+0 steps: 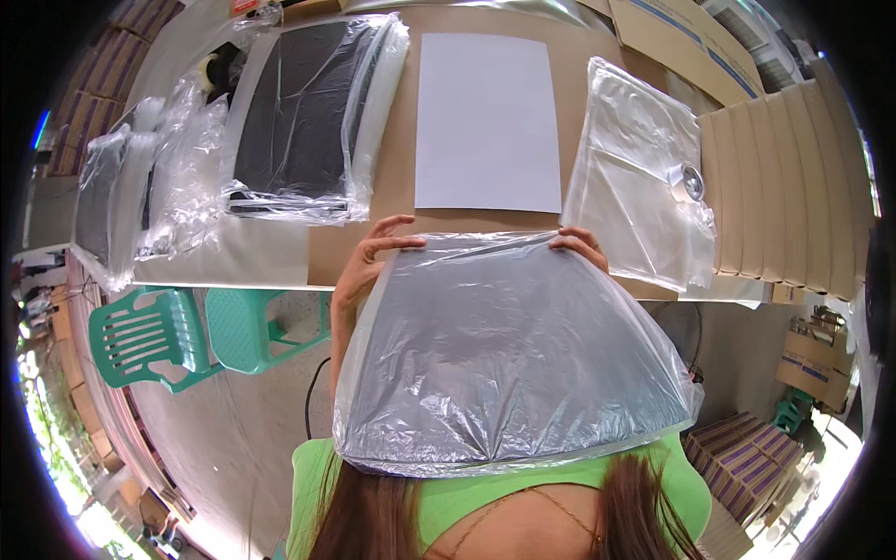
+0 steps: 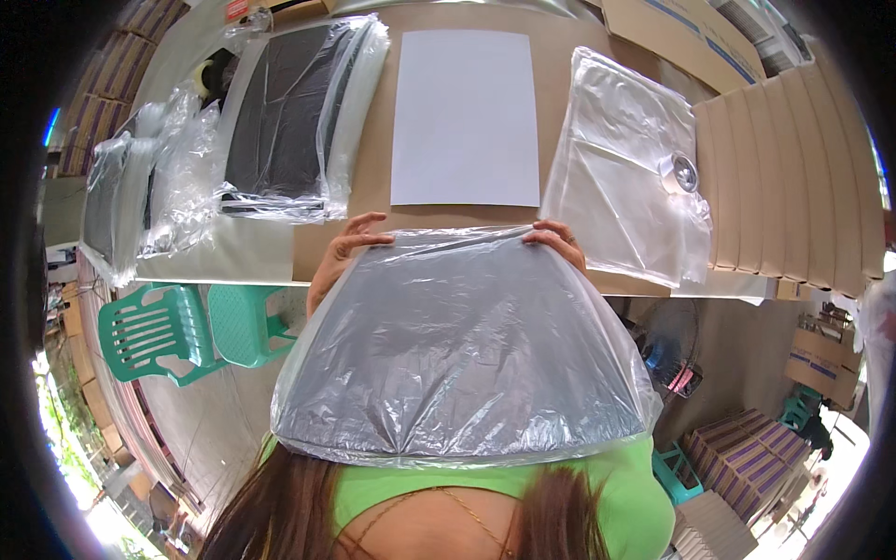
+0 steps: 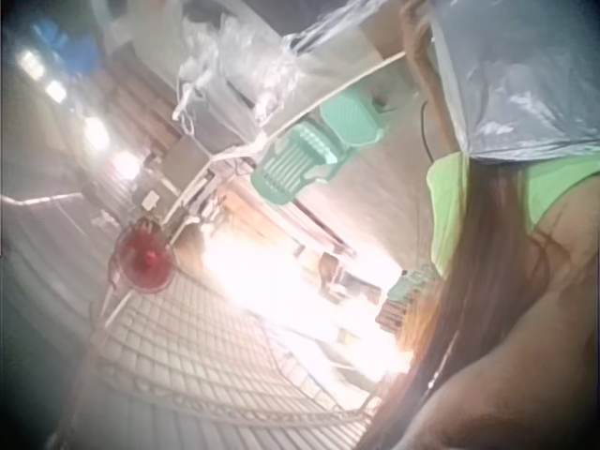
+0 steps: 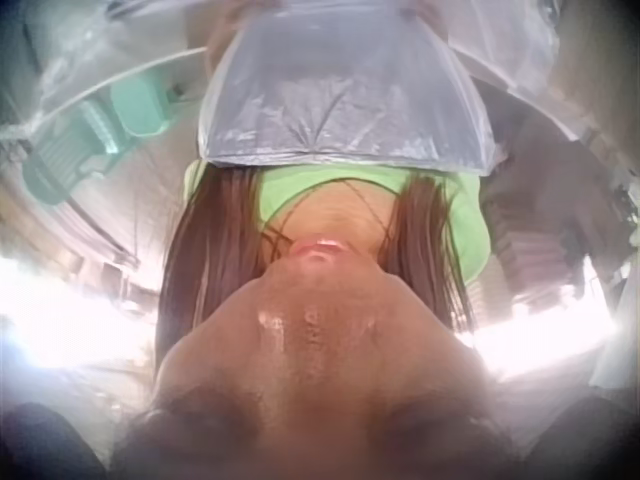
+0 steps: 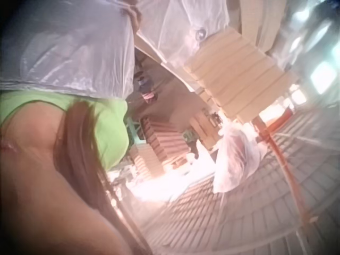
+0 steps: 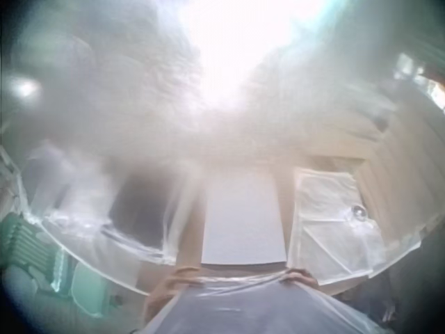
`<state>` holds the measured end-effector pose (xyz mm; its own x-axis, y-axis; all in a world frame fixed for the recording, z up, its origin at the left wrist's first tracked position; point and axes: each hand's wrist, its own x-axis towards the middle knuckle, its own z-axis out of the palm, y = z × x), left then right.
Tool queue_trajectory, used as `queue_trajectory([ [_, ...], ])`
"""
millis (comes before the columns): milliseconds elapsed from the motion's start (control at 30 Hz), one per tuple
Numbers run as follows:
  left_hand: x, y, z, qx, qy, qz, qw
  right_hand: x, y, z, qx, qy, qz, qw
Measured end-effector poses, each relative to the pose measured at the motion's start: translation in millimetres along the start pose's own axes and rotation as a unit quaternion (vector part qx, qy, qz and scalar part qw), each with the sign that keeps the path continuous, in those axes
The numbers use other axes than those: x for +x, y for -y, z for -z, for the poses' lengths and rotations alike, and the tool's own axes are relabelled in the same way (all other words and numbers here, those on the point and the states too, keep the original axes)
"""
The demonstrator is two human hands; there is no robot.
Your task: The person inserts rectangular items into plastic sleeves by hand, sliding each one into a bag and placing the packaged items onto a stack.
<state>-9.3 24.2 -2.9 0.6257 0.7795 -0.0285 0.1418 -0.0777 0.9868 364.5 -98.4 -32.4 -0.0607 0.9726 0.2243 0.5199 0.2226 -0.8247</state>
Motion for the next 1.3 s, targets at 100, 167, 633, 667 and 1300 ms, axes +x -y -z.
queue_trajectory([
  [100,11.1,-3.5,-7.7,-0.131,0.017,0.088,0.987,-1.1,-10.3,-19.9,0.087,-0.055,-0.076,0.992],
  [167,19.3,18.0,-6.6,-0.051,0.013,0.004,0.999,-3.5,-27.5,-34.0,0.052,-0.093,-0.066,0.992],
  [633,20.6,-8.2,79.7,-0.173,-0.363,-0.065,0.913,22.8,6.6,-60.0,-0.001,-0.099,-0.148,0.984],
  [667,16.8,-14.3,95.8,-0.138,-0.381,-0.053,0.913,24.1,5.9,-61.1,-0.016,-0.09,-0.141,0.986],
  [1300,27.5,61.5,249.0,0.462,-0.519,0.15,0.704,29.0,-7.0,-66.1,-0.058,-0.094,-0.07,0.991],
])
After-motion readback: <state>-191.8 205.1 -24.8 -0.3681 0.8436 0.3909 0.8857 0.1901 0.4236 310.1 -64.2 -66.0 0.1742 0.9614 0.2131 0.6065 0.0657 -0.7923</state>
